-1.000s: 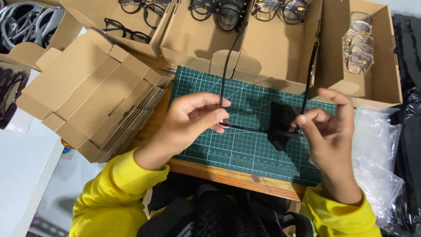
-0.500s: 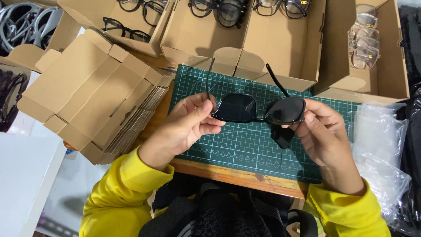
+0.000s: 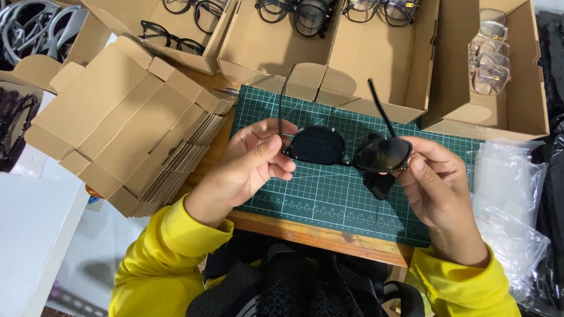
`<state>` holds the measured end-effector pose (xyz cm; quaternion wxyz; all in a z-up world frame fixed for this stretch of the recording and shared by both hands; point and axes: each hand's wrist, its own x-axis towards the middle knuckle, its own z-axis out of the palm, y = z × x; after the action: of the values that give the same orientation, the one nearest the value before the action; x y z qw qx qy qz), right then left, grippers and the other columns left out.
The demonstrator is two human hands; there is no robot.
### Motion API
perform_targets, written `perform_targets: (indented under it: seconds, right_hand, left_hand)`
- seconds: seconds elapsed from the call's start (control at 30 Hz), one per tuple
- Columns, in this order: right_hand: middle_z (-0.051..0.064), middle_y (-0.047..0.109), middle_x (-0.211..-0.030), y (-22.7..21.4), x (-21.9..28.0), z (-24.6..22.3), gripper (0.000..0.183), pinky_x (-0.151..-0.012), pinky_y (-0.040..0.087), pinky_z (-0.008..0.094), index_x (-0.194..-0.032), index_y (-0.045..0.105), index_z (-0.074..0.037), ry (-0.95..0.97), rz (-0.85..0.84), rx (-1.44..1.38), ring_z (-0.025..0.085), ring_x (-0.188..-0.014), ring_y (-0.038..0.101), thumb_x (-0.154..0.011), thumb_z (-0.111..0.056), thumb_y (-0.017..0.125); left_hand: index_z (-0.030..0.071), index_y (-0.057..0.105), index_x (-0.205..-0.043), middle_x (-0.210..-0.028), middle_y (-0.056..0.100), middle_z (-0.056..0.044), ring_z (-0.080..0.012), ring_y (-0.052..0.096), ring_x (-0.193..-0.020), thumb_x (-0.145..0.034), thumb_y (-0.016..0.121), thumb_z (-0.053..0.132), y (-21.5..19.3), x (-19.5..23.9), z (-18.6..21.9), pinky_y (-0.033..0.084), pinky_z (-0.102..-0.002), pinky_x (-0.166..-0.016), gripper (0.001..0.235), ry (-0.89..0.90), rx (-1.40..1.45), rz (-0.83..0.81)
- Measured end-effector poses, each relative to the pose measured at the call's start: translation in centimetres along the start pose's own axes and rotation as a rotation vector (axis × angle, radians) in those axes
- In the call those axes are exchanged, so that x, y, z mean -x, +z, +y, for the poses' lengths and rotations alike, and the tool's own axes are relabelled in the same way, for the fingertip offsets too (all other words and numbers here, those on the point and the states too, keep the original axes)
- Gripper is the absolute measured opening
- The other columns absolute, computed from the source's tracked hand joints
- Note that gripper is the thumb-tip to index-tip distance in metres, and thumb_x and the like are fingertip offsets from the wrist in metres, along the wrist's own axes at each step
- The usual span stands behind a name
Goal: The person cleans a pair of sunglasses with a black cloth, places them inside a clear plastic bag, wraps them in bubble wrap, and secures them inside a small cardboard shipping box before placing the box into a black mailing envelope.
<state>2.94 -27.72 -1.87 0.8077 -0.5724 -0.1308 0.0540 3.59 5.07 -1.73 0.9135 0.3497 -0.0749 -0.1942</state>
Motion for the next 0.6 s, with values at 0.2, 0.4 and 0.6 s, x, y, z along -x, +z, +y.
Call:
perform_targets:
  seconds: [0.2,0.4,0.6]
  right_hand:
    - [0.014,0.074,-0.118,-0.4,0.4,0.1,0.041,-0.103,0.06,0.027,-0.137,0.061,0.003,-0.012,0.04,0.031,0.019,-0.11,0.074,-0.1,-0.013,0.068]
    - [0.017,0.054,-0.15,2.3,0.0,-1.6,0.029,-0.12,0.053,0.041,-0.128,0.06,-0.008,-0.193,0.005,0.397,0.024,-0.12,0.067,-0.103,-0.023,0.061]
    - [0.018,0.047,-0.145,2.9,0.1,-0.4,0.053,-0.121,0.049,0.044,-0.128,0.059,-0.001,-0.778,0.153,0.919,0.031,-0.14,0.048,-0.101,-0.046,0.057]
  left_hand:
    - [-0.005,0.061,-0.122,-0.103,0.068,-0.015,-0.0216,0.07,-0.094,-0.093,0.076,0.005,1.1,0.7,0.4,0.069,-0.036,-0.078,0.034,0.081,-0.113,-0.086]
    - [0.0,0.065,-0.106,-0.099,0.076,-0.015,-0.026,0.079,-0.101,-0.088,0.078,-0.009,4.3,1.6,0.1,0.069,-0.03,-0.089,0.024,0.375,-0.699,-0.239]
    - [-0.003,0.07,-0.105,-0.1,0.077,-0.017,-0.0264,0.08,-0.092,-0.087,0.082,-0.001,5.6,1.3,-4.9,0.07,-0.033,-0.086,0.021,0.808,-1.14,-0.17]
